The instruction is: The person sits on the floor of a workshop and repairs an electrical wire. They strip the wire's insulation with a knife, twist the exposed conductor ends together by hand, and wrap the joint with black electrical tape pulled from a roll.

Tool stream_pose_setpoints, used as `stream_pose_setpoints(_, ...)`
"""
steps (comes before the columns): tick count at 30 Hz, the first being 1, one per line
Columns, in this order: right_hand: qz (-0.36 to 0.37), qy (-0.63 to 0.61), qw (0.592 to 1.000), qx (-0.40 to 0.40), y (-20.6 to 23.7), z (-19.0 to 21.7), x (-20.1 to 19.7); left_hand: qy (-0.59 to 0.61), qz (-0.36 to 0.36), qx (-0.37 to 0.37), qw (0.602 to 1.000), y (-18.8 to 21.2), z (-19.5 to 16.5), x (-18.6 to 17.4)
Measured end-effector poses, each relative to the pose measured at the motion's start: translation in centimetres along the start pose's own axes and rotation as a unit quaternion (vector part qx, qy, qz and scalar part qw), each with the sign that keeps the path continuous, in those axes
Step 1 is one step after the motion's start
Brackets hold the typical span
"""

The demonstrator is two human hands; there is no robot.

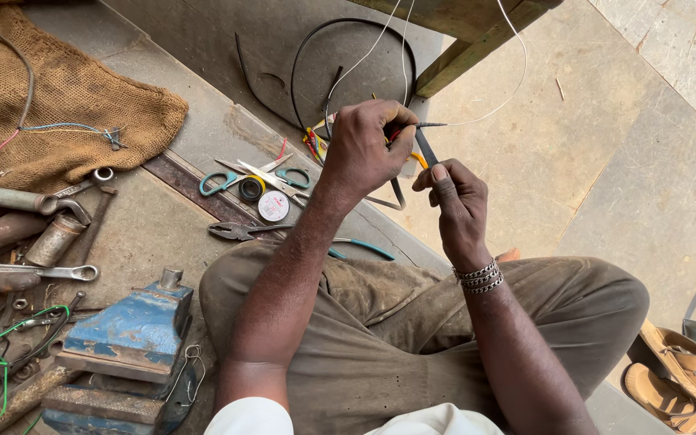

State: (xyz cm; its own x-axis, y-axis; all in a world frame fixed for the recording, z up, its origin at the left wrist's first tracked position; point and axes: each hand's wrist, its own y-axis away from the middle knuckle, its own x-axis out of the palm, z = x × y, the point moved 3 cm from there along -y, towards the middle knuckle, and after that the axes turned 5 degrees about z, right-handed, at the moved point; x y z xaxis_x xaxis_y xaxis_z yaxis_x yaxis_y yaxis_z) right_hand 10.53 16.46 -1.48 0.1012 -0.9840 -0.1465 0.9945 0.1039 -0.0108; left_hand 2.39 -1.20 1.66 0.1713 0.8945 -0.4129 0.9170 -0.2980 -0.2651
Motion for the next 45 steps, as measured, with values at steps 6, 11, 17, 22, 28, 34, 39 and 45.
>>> stream_pose_setpoints(6, -0.019, -0.054, 0.998, 0.008, 2.1, 1.6, -0.6, -0.012, -0.057, 0.02, 0.998, 0.0, -0.1, 0.2)
stream_pose_setpoints(11, -0.02, -0.044, 0.998, -0.033, 1.8, 3.9, -0.6, -0.021, -0.051, 0.011, 0.998, -0.1, -0.4, -0.1)
stream_pose_setpoints(17, -0.007, 0.152, 0.985, -0.085, -4.2, 6.1, -1.3, -0.125, 0.058, -0.006, 0.99, 0.2, -0.6, 0.8)
stream_pose_setpoints(22, 0.09, 0.01, 0.984, 0.155, -8.5, 5.4, -1.8, -0.139, 0.046, 0.008, 0.989, 0.2, -0.9, 0.3)
stream_pose_setpoints(28, 0.119, 0.003, 0.976, 0.182, -9.4, 5.2, -3.2, -0.126, 0.03, 0.034, 0.991, 0.4, -1.8, 1.3)
stream_pose_setpoints(34, 0.108, -0.029, 0.983, 0.143, -9.0, 6.2, -3.5, -0.208, -0.01, 0.062, 0.976, 0.5, -2.5, 1.6)
stream_pose_setpoints(39, -0.028, 0.084, 0.996, 0.032, -4.9, 5.7, -3.7, -0.042, 0.027, -0.036, 0.998, -0.1, -1.5, 0.7)
stream_pose_setpoints(45, 0.063, 0.082, 0.992, -0.068, -4.1, 2.1, -1.9, 0.066, 0.094, -0.094, 0.989, 0.1, -1.1, 0.3)
